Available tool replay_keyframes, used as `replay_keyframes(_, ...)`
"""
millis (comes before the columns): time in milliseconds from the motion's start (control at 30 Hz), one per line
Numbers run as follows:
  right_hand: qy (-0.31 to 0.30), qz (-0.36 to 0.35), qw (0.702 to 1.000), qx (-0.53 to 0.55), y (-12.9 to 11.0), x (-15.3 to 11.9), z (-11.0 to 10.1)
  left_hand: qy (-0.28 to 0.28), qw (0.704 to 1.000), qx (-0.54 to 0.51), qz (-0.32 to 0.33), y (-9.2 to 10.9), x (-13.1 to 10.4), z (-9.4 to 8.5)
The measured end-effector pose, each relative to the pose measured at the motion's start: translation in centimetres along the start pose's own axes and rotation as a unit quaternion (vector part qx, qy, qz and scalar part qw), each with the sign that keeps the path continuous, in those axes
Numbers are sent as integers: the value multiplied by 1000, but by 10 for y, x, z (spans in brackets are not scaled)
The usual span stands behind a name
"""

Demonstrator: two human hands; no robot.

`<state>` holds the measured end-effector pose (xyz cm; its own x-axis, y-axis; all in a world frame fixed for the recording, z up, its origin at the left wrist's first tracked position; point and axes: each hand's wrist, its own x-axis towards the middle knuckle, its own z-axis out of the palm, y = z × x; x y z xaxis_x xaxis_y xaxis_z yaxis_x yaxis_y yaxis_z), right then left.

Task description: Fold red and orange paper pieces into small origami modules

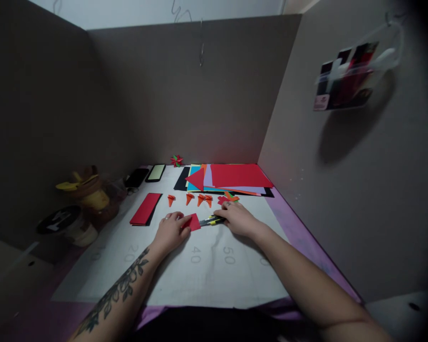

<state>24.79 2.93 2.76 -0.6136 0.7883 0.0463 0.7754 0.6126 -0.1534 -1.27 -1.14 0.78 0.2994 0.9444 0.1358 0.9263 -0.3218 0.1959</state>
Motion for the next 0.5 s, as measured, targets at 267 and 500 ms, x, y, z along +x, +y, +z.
replay_keyframes(267, -11, -19, 1000, 10, 9, 2, 6, -27, 996, -36, 80, -7, 7, -2)
replay_keyframes(500, -50, -28, 998, -4, 0, -5, -2, -115, 990, -58, 53, -22, 30, -13)
